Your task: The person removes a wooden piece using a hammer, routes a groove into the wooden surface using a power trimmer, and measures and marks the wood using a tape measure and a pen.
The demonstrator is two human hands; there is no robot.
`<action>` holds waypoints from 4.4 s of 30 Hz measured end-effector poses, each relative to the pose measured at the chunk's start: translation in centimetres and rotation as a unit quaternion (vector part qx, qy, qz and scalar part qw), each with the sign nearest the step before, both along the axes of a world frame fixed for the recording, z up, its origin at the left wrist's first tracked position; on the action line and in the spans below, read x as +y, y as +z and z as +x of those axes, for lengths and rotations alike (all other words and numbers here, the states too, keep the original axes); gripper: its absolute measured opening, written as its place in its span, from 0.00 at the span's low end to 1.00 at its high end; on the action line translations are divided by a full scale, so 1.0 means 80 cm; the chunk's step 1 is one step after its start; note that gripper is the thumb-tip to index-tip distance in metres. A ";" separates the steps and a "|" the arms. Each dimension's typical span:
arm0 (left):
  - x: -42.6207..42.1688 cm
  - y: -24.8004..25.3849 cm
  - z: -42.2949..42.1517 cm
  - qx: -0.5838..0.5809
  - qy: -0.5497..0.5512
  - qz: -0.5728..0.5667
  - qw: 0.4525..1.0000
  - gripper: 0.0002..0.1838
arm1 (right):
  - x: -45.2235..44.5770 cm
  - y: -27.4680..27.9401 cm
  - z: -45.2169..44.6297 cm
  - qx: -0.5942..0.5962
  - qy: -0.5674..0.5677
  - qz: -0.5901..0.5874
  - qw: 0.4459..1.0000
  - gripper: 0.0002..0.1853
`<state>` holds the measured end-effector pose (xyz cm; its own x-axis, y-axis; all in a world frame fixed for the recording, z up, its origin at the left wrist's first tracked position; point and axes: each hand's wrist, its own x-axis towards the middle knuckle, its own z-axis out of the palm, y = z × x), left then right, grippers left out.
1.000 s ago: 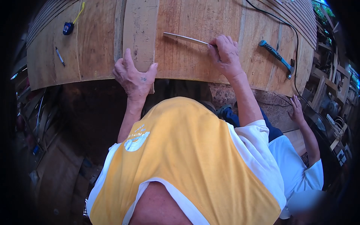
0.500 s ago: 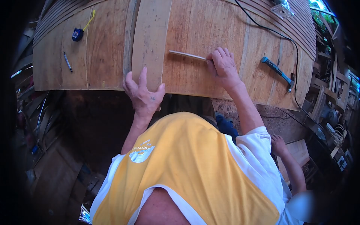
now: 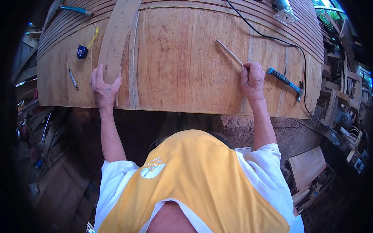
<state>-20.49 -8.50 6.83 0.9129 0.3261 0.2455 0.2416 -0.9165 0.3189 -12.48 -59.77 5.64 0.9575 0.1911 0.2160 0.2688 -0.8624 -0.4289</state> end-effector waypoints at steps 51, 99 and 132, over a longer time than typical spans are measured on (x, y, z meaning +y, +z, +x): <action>-0.202 0.042 -0.137 0.358 0.019 -0.777 0.518 0.10 | 0.168 0.094 -0.158 0.452 0.246 0.135 0.847 0.32; -0.057 -0.010 -0.078 0.127 -0.091 -0.273 0.949 0.03 | 0.092 0.084 -0.097 0.413 -0.009 -0.109 0.904 0.35; -0.267 -0.032 -0.077 -0.075 -0.373 -0.180 0.907 0.14 | 0.107 0.082 -0.096 0.418 -0.007 -0.056 0.907 0.37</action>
